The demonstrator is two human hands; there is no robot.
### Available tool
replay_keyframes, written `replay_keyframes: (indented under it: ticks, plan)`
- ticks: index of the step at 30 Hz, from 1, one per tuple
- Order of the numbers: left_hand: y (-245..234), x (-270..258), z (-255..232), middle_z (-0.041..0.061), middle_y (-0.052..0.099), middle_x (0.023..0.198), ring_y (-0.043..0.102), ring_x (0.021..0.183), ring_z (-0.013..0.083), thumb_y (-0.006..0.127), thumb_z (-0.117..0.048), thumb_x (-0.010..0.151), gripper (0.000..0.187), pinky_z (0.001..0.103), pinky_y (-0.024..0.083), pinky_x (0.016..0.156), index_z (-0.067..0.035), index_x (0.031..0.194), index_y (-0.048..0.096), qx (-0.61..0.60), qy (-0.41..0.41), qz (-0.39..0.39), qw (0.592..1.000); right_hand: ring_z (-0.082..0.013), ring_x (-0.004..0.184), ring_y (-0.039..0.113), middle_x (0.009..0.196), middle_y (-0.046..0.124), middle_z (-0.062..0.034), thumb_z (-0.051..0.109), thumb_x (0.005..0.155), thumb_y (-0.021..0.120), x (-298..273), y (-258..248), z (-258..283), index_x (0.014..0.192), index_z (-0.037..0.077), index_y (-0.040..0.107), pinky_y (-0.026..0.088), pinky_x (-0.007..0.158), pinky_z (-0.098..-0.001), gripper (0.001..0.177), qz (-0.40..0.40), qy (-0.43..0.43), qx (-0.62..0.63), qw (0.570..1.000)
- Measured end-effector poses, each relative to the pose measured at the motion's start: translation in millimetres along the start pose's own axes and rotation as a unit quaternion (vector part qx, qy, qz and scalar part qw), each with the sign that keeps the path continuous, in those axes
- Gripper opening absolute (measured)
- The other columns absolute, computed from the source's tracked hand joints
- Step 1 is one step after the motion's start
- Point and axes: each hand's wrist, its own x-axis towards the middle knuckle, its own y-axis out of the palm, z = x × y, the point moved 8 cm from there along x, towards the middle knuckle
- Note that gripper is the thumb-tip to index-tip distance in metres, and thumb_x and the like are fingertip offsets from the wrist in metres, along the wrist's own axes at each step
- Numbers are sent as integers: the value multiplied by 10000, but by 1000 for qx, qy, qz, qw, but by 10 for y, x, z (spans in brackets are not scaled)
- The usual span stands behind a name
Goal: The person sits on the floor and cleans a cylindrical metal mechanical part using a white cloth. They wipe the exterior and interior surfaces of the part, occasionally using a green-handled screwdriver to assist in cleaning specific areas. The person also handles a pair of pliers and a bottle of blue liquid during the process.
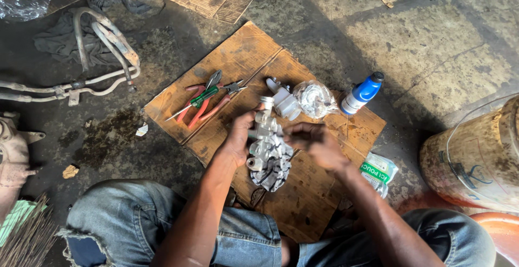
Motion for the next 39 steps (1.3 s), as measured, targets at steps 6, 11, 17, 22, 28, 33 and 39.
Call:
replay_keyframes:
  ticks: [6,11,17,22,28,33,39]
  plan:
    - [-163,68,19,43,636,738,620,551,175,593,-491,890,373,341,484,444,-123,885,655,-7,-10,-25,1000,-161,922,732,1032,789,-130,-9,840,649,-32,-184,103,1076,-6,747,637,850,-332,256,-88,-69,47,993]
    - [-198,7,39,86,711,725,599,479,196,559,-495,832,406,345,461,390,-109,876,676,-63,-53,-20,996,-193,702,688,907,787,-96,152,912,717,40,5,172,1040,58,769,588,612,-380,167,-47,23,-81,995]
    - [-364,322,391,50,603,666,572,472,204,596,-553,886,441,360,481,401,-116,847,641,-133,-69,-21,989,-183,708,667,925,775,-93,139,869,763,565,102,231,1067,88,774,583,630,-352,205,-43,72,-131,988]
    - [-323,376,232,8,549,598,564,473,195,658,-414,1024,344,363,499,403,-177,797,554,-275,52,164,946,-189,929,730,1196,712,-59,69,857,691,1488,246,346,1186,241,768,627,810,-355,378,-59,60,-308,948]
    - [-504,88,291,19,596,690,581,563,212,549,-367,942,247,370,514,520,-153,828,597,-350,62,-128,926,-267,1104,695,1254,708,-50,191,952,622,2395,1360,562,1244,281,728,522,1025,-407,323,23,-168,-491,854]
    - [-515,-49,152,21,594,679,567,540,198,553,-387,941,278,352,498,497,-156,792,589,-339,54,-81,936,-330,1105,697,1188,721,-149,166,1003,570,3020,1816,296,1136,139,749,551,973,-452,225,49,-167,-647,743]
    - [-441,18,55,24,592,666,551,511,181,558,-412,941,317,330,479,469,-159,749,579,-334,105,-63,935,-319,1032,700,1083,733,-167,208,904,704,2824,1633,391,1086,160,777,556,933,-431,202,64,-186,-651,733]
